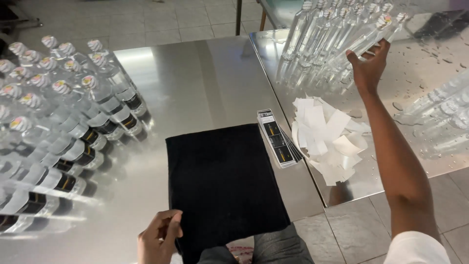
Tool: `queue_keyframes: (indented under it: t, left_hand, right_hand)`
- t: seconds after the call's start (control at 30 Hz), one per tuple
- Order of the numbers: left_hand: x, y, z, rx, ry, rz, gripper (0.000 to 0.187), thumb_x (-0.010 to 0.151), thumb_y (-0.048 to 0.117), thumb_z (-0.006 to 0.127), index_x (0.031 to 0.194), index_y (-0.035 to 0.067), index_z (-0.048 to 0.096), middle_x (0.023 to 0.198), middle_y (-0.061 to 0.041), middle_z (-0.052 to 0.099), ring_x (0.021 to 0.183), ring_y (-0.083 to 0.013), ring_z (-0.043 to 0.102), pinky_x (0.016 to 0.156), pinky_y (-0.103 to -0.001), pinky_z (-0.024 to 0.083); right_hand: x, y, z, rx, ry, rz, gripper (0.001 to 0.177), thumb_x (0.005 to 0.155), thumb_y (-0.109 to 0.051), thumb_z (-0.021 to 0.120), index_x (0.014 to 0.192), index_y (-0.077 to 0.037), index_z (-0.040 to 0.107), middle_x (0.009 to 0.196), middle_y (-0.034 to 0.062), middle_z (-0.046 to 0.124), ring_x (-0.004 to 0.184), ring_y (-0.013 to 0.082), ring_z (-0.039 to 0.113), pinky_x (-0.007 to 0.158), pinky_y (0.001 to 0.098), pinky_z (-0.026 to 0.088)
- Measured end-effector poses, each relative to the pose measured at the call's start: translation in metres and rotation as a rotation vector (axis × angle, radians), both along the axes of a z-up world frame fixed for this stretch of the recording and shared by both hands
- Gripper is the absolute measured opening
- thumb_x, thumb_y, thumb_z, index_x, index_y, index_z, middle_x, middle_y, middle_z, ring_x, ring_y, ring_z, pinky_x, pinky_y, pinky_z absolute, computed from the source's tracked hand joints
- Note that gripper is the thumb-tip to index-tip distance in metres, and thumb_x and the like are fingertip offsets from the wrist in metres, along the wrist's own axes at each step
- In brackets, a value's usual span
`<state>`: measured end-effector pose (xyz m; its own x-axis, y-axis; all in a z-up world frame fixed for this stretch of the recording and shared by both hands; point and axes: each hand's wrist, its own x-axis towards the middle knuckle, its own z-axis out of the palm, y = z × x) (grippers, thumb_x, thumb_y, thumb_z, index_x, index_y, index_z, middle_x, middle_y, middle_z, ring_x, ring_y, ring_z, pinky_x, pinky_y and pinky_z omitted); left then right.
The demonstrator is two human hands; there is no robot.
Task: The person is manually applying adhesive labels to clear plastic bottles. They pick up a bottle, peel a label from a stack, align it, and press it onto the bottle surface.
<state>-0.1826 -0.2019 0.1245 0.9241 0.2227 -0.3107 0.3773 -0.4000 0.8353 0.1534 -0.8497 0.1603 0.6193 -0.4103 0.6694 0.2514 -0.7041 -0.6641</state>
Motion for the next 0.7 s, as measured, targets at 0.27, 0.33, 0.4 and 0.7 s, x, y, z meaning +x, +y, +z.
queue_keyframes:
  t: [0.27, 0.33, 0.4, 0.7]
  left_hand:
    - [-0.029, -0.051, -0.025, -0.022, -0.244, -0.373, 0.024, 0.105, 0.030, 0.066, 0.118, 0.017, 0.080, 0.099, 0.000, 0.085, 0.087, -0.0117, 0.078, 0.074, -0.029, 0.059]
    - [-0.040, -0.062, -0.024, -0.034, -0.366, -0.411, 0.021, 0.106, 0.024, 0.065, 0.118, 0.012, 0.078, 0.113, -0.002, 0.083, 0.099, -0.0158, 0.080, 0.083, -0.031, 0.065]
    - [-0.045, -0.064, -0.023, 0.013, -0.485, -0.454, 0.019, 0.107, 0.021, 0.065, 0.119, 0.011, 0.077, 0.110, -0.003, 0.081, 0.104, -0.0197, 0.076, 0.087, -0.035, 0.061]
    - [-0.068, -0.055, -0.013, -0.119, -0.406, -0.397, 0.021, 0.108, 0.026, 0.065, 0.117, 0.012, 0.078, 0.116, -0.004, 0.082, 0.106, -0.0202, 0.077, 0.077, -0.030, 0.060]
  right_hand:
    - [-0.138, 0.200, 0.038, 0.116, 0.364, 0.569, 0.065, 0.092, -0.025, 0.086, 0.145, -0.007, 0.054, 0.133, 0.0107, 0.069, 0.108, 0.0238, 0.071, 0.084, 0.0330, 0.063]
    - [-0.171, 0.246, 0.034, 0.050, 0.498, 0.603, 0.064, 0.088, -0.040, 0.084, 0.138, -0.013, 0.055, 0.124, 0.0061, 0.067, 0.103, 0.0208, 0.069, 0.083, 0.0279, 0.059]
    - [-0.195, 0.285, 0.024, 0.070, 0.584, 0.723, 0.062, 0.082, -0.025, 0.093, 0.131, -0.002, 0.062, 0.113, 0.0118, 0.082, 0.102, 0.0212, 0.082, 0.086, 0.0304, 0.070]
    - [-0.191, 0.312, -0.039, -0.309, 0.343, 0.519, 0.079, 0.085, -0.042, 0.096, 0.130, 0.001, 0.047, 0.113, 0.0116, 0.062, 0.097, 0.0263, 0.070, 0.080, 0.0378, 0.068]
